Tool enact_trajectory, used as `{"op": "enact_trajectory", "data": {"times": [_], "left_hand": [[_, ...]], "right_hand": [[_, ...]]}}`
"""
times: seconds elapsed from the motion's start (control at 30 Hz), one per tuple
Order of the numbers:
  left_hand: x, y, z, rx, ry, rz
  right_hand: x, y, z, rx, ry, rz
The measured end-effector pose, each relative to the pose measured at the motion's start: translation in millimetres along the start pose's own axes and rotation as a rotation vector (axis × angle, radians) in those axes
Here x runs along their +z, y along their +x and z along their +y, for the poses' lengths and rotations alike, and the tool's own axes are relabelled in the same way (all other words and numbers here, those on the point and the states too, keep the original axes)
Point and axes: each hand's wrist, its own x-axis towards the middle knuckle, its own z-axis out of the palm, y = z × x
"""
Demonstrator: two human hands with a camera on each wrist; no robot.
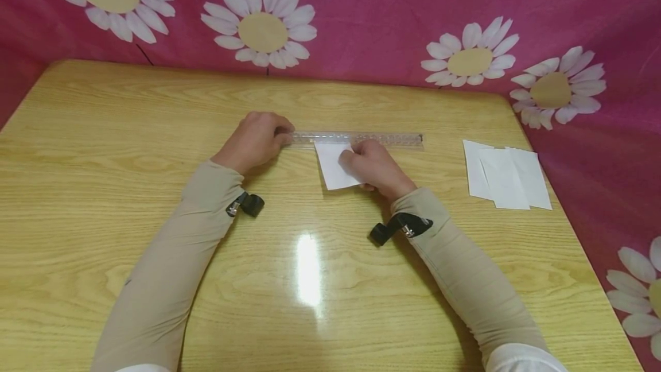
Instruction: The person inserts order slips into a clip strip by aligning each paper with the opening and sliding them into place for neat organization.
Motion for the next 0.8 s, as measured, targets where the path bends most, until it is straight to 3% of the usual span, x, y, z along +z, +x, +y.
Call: {"op": "enact_trajectory", "data": {"times": [0.8], "left_hand": [[-0.1,1.1,-0.3,-0.005,-0.002,-0.008]], "right_hand": [[3.8,-1.0,-4.5,-0.007,-0.021,-0.011]]}}
